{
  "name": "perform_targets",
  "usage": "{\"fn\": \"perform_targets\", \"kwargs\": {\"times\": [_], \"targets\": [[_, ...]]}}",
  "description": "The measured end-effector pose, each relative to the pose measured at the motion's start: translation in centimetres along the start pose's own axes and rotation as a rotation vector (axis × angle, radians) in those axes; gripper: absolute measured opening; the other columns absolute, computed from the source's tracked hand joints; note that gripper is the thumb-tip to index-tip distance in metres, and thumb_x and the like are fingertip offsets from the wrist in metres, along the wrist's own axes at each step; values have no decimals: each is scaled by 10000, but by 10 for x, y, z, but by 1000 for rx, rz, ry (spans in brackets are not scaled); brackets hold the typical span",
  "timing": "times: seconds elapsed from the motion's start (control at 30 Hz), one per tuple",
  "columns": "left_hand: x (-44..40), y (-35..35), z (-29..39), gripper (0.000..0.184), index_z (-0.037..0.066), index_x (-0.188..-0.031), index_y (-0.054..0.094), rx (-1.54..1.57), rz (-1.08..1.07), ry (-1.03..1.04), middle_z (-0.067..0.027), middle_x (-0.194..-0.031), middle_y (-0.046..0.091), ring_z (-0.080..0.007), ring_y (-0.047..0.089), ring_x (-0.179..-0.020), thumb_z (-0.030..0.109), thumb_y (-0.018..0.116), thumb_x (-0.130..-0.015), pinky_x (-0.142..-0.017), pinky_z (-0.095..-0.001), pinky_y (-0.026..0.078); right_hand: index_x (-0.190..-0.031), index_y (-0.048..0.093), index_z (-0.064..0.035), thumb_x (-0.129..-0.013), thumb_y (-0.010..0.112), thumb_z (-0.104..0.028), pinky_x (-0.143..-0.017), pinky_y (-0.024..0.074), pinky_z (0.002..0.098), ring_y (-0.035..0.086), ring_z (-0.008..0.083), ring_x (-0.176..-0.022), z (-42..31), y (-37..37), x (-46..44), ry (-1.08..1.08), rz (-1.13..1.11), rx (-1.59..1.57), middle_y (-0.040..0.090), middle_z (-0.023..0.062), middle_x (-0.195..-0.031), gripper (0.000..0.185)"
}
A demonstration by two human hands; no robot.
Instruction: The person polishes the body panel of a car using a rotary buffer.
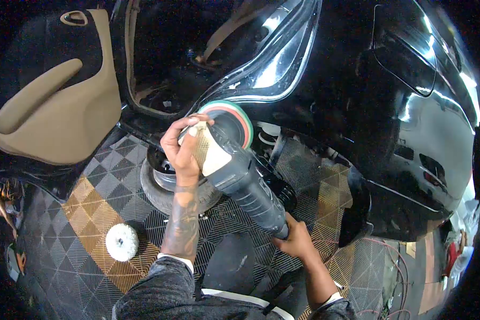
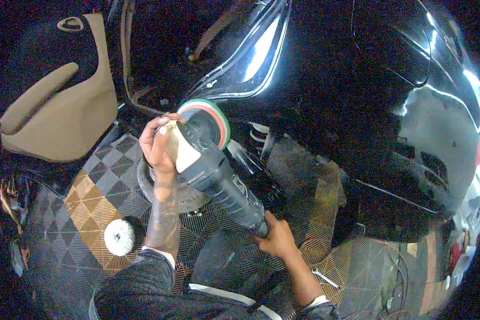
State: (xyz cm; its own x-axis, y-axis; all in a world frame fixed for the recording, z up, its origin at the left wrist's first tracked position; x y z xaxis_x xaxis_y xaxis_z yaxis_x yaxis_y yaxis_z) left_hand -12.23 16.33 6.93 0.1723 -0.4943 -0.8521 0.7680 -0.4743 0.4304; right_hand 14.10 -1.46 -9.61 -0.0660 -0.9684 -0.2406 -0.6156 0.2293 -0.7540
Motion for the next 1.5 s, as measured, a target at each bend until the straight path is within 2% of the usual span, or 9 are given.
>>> {"fn": "perform_targets", "kwargs": {"times": [0.2,0.33,0.47,0.6,0.8,0.87,0.97,1.27,1.5], "targets": [[-2,74,12,202,-18,-1007,659,-19,-133,-49,-232,-977,701,-292,685,-875,99,615,-848,-814,-394,537,-1128,639,6,-641,787,-103,-849,526,364,701,231,-926,12,-1,33,136,123,-182,730,152,-992,521],[-13,109,21,160,-35,-985,695,-27,-283,-29,-154,-1009,728,-196,690,-921,40,673,-846,-842,-312,530,-1251,593,-22,-620,798,-84,-910,521,369,704,292,-1005,12,7,37,130,154,-270,721,184,-1061,667],[-20,65,10,198,-29,-1024,650,-14,-170,-61,-237,-996,690,-304,686,-896,78,589,-869,-842,-400,541,-1158,628,9,-633,772,-121,-867,523,383,704,285,-914,-5,8,23,159,138,-210,720,191,-1000,559],[-29,39,11,206,-25,-1022,648,-13,-150,-33,-244,-1009,677,-304,672,-906,80,555,-872,-862,-404,519,-1235,576,-26,-640,779,-91,-757,550,390,712,357,-870,-21,17,11,141,55,-200,704,217,-913,632],[-29,86,12,230,-28,-1056,637,21,-267,-74,-250,-1027,670,-323,669,-920,67,549,-866,-870,-413,515,-1202,612,-14,-624,781,-136,-894,518,387,705,305,-975,-15,4,30,234,124,-314,717,194,-1033,614],[-28,77,12,188,-48,-1018,652,117,-206,-20,-239,-1005,691,-306,687,-902,43,591,-865,-836,-401,545,-1221,576,-28,-631,791,-146,-804,553,424,683,415,-876,-16,0,31,116,123,-159,700,242,-923,639],[-26,46,8,203,-41,-1029,647,74,-117,-27,-248,-1006,682,-317,682,-903,57,577,-866,-848,-409,540,-1247,563,-52,-627,797,-161,-807,553,447,674,428,-883,-14,3,23,122,57,-87,697,248,-931,671],[-31,112,12,223,-53,-1049,641,139,-294,-94,-251,-1024,681,-321,681,-929,43,592,-854,-864,-415,538,-1268,563,-2,-618,767,-101,-916,506,369,689,337,-1023,-15,-5,44,248,118,-377,701,217,-1079,688],[-38,67,10,227,-48,-1051,643,110,-143,-73,-252,-1019,678,-320,680,-908,55,566,-865,-858,-412,540,-1193,564,-44,-641,801,-172,-740,549,461,651,461,-804,-24,-7,28,116,61,-193,673,245,-835,615]]}}
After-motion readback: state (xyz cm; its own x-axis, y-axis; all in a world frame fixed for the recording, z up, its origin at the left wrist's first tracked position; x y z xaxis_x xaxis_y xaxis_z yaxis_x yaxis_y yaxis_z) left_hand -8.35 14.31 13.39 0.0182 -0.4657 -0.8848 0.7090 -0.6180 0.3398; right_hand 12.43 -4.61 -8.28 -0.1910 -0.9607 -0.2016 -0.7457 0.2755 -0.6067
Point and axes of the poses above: each hand's wrist, its own x-axis away from the middle knuckle, its own y-axis out of the palm, z = x × y, the point moved 9 cm from there along -x, towards the middle knuckle
